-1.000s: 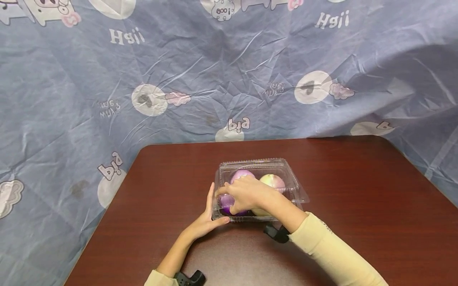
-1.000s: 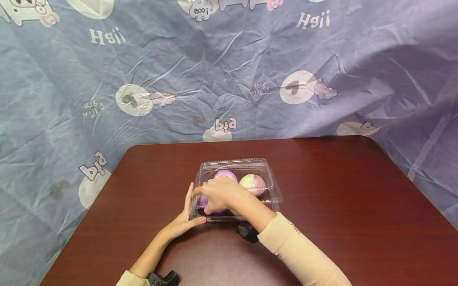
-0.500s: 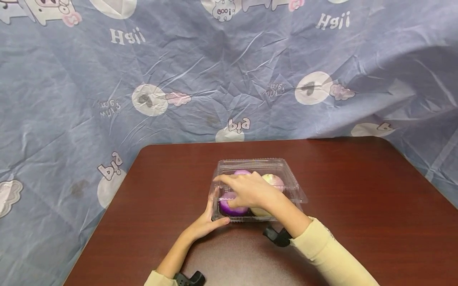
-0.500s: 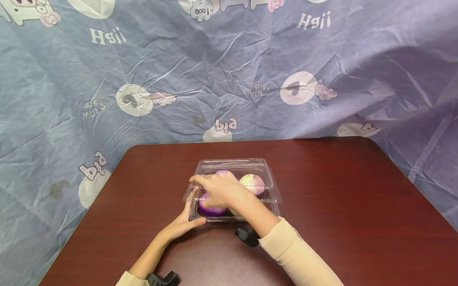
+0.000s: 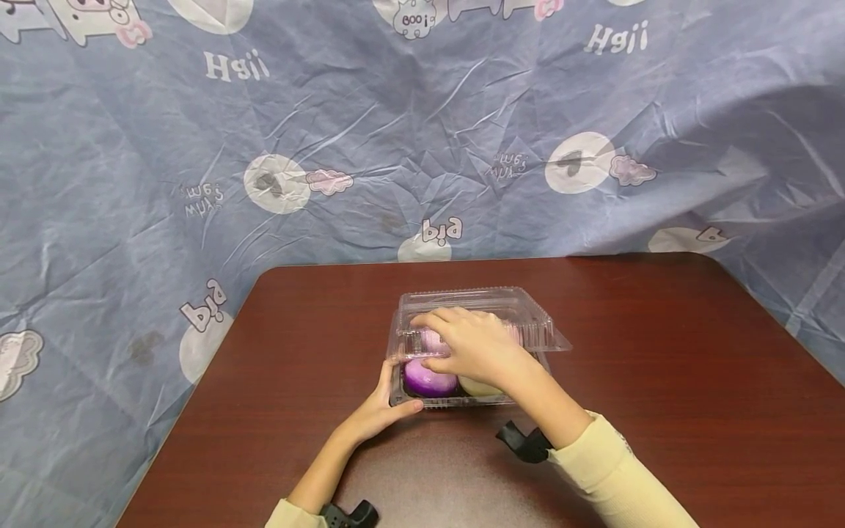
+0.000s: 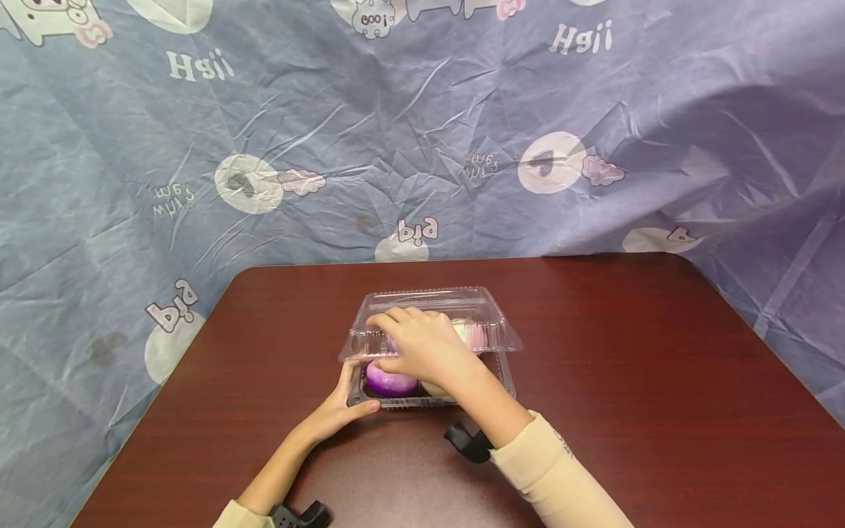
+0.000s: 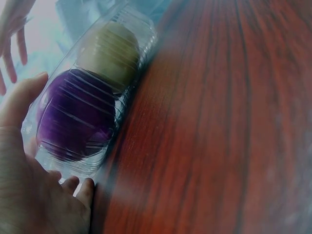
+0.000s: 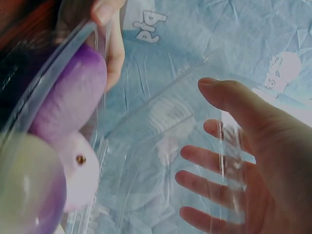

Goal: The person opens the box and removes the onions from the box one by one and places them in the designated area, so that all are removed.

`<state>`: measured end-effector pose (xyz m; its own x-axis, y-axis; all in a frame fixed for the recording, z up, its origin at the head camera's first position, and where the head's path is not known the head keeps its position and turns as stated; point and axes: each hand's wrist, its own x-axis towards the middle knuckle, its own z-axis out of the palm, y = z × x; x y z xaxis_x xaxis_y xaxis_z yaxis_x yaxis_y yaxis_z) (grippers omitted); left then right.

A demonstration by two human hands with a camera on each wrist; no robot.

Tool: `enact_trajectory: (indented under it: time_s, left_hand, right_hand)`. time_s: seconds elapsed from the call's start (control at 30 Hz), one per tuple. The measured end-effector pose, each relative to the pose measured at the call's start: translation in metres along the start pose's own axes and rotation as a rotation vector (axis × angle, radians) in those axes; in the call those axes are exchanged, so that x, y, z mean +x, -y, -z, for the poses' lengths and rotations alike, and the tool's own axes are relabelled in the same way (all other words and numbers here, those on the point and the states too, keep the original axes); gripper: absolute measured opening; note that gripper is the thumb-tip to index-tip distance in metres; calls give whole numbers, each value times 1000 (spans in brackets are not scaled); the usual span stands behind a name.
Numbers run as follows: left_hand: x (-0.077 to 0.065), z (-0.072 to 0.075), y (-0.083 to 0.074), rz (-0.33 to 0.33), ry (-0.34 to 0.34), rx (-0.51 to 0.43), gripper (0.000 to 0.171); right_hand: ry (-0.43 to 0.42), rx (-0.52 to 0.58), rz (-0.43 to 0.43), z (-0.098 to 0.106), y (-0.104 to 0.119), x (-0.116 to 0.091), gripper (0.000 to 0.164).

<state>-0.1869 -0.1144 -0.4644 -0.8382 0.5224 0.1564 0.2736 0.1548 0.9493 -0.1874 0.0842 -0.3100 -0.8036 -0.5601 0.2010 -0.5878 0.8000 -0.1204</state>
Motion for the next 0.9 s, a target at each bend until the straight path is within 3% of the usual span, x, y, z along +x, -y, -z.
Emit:
enact_trajectory:
  time_s: [0.27, 0.9]
  left_hand:
    - [0, -1, -1, -42, 0, -9, 68]
    - [-1, 0, -1, -29, 14, -37, 69]
  right_hand:
    - [-73, -74, -48, 9, -20, -6, 56]
    - [-169, -107, -195, 36, -69, -23, 53]
